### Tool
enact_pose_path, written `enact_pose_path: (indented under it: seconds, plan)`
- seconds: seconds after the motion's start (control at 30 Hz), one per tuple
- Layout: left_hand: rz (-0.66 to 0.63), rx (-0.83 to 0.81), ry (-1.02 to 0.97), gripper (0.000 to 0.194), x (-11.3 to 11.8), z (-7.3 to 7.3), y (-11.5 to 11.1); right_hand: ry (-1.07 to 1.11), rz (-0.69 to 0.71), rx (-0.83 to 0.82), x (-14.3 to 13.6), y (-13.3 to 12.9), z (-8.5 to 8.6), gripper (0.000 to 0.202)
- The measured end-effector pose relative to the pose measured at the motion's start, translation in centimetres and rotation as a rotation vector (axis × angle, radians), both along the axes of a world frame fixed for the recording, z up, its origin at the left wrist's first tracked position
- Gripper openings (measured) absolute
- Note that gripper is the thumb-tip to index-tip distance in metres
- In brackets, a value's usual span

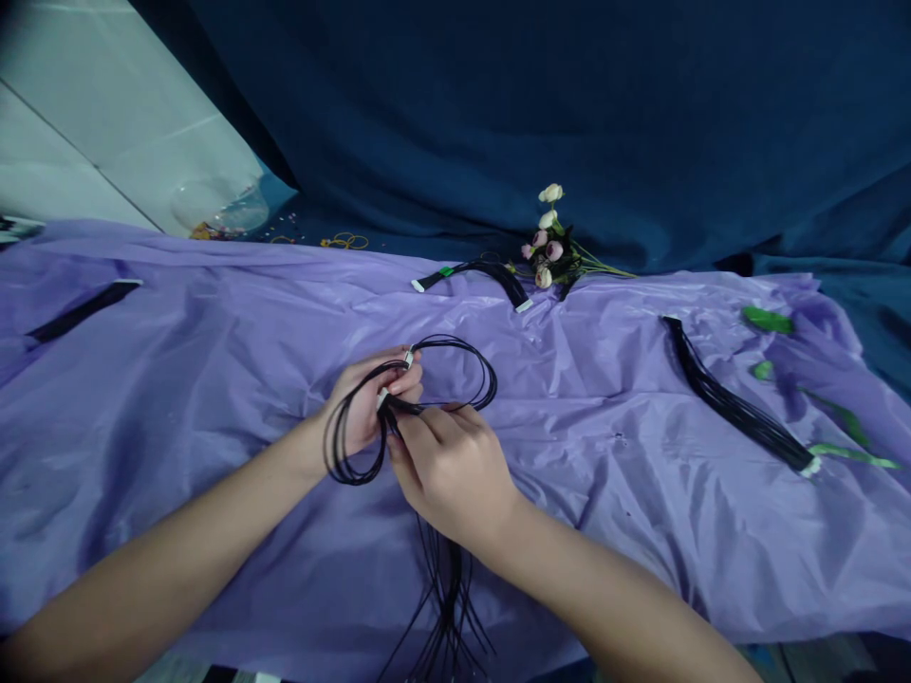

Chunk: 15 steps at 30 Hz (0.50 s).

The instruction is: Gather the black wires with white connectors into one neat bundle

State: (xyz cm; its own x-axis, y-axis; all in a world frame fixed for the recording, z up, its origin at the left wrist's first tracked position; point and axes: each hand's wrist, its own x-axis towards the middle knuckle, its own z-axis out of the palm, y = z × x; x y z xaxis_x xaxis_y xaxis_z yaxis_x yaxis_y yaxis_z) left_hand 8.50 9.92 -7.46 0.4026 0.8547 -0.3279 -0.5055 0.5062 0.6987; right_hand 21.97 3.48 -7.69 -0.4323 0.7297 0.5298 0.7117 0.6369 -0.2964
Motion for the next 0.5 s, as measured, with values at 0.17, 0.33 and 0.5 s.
enact_pose_path:
  seconds: [0.17,0.33,0.5]
  plan:
    - [-0.022,-0.005,-0.107,0.01,-0.23,-0.36,-0.27,0.232,0.044,-0.203,0.2,0.29,0.39,0.01]
    - [-0.053,-0.018,-0.133,0.011,-0.3,-0.42,-0.34,0.348,0.073,-0.318,0.16,0.52,0.48,0.007]
    - [-0.054,-0.042,-0.154,0.012,-0.23,-0.46,-0.48,0.399,0.108,-0.347,0.03,0.64,0.58,0.011]
